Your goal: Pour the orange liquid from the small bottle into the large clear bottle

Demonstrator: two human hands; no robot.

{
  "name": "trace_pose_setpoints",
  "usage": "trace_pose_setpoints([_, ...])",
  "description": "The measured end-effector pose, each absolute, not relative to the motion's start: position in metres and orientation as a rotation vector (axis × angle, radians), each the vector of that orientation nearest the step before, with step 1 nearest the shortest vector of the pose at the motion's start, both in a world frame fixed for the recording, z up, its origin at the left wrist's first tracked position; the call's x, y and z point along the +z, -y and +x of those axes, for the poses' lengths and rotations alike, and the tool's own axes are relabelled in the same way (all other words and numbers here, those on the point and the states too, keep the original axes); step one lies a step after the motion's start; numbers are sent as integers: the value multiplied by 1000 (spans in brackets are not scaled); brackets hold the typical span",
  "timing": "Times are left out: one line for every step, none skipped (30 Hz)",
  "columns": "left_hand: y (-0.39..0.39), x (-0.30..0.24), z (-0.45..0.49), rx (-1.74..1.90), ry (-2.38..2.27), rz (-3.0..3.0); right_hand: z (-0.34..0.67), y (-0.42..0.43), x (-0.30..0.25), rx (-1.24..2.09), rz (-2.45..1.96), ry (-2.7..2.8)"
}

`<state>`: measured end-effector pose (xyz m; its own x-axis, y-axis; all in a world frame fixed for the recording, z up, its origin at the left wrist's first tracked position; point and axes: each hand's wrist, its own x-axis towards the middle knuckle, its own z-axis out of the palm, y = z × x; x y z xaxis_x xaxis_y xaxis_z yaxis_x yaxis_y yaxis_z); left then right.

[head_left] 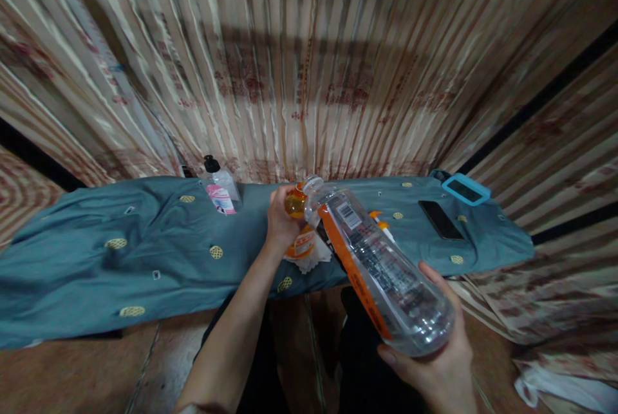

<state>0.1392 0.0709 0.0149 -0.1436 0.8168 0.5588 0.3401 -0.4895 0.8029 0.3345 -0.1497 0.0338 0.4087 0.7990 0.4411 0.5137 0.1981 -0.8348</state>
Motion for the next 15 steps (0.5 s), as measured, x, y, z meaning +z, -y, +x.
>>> trace_pose_setpoints([-71,15,139,1669,-1297,1742,334,149,34,287,-1451,1248])
trace_pose_setpoints([-71,15,139,1666,-1299,1742,334,149,34,279,-1446,1250])
trace_pose_setpoints([-71,15,139,1661,-1302,1746,334,148,34,280,-1445,1249])
trace_pose_setpoints([-70,15,139,1655,-1307,1751,334,148,34,287,-1446,1246])
trace_pose_setpoints([-70,15,139,1650,-1312,1755,334,148,34,294,-1452,1242])
trace_pose_setpoints([-70,16,140,1647,-1318,1754,334,147,34,296,-1461,1239])
trace_pose_setpoints([-70,16,140,1646,-1321,1750,334,147,34,293,-1471,1235])
trace_pose_setpoints([-70,16,140,1647,-1320,1745,334,147,33,284,-1475,1232])
trace_pose_setpoints([-70,17,140,1647,-1319,1739,334,148,33,271,-1476,1233])
trace_pose_setpoints([-70,17,141,1647,-1316,1735,334,148,33,264,-1477,1232])
trace_pose_setpoints([-70,17,141,1646,-1312,1734,334,148,33,263,-1482,1228])
trace_pose_setpoints([-70,17,141,1644,-1309,1734,334,149,33,265,-1488,1224])
trace_pose_setpoints([-70,17,141,1641,-1306,1735,333,149,33,263,-1493,1221])
trace_pose_setpoints([-70,17,142,1639,-1305,1734,333,149,34,265,-1500,1217])
trace_pose_setpoints([-70,18,142,1639,-1305,1732,333,149,34,270,-1509,1213])
